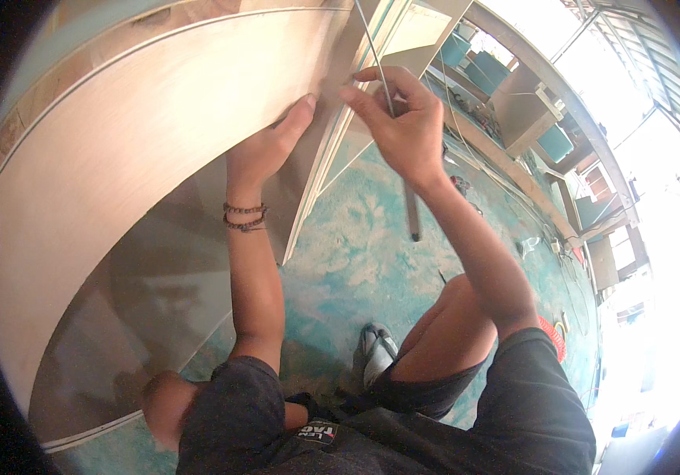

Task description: The person sands the edge of a curved wooden panel with a grinder, fits it into a cabinet frame, checks the alignment using a combination square, and applies adhesive from a small bottle to the joint.

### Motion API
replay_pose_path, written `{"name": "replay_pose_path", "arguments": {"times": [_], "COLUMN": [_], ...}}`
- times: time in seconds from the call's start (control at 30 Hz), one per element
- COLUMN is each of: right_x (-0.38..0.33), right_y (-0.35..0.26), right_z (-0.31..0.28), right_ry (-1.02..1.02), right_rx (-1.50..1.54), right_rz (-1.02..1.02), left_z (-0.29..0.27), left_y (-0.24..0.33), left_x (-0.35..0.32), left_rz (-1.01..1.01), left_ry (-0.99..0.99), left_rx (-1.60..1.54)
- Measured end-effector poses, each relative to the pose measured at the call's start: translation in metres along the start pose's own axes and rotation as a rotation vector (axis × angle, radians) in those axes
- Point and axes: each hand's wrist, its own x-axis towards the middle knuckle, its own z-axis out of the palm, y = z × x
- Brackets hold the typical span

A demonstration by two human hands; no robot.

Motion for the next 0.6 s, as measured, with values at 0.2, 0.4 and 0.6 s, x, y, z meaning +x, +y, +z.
{"name": "replay_pose_path", "arguments": {"times": [0.2, 0.4, 0.6], "right_x": [0.005, 0.005, 0.006], "right_y": [0.012, 0.017, 0.017], "right_z": [0.014, 0.015, 0.016], "right_ry": [0.060, 0.066, 0.081], "right_rx": [0.146, 0.110, 0.138], "right_rz": [-0.059, -0.039, -0.015], "left_z": [0.003, 0.007, 0.008], "left_y": [0.000, -0.003, 0.001], "left_x": [0.008, 0.007, 0.008], "left_rz": [0.015, 0.065, 0.048], "left_ry": [-0.036, 0.003, 0.011], "left_rx": [0.035, 0.018, -0.025]}}
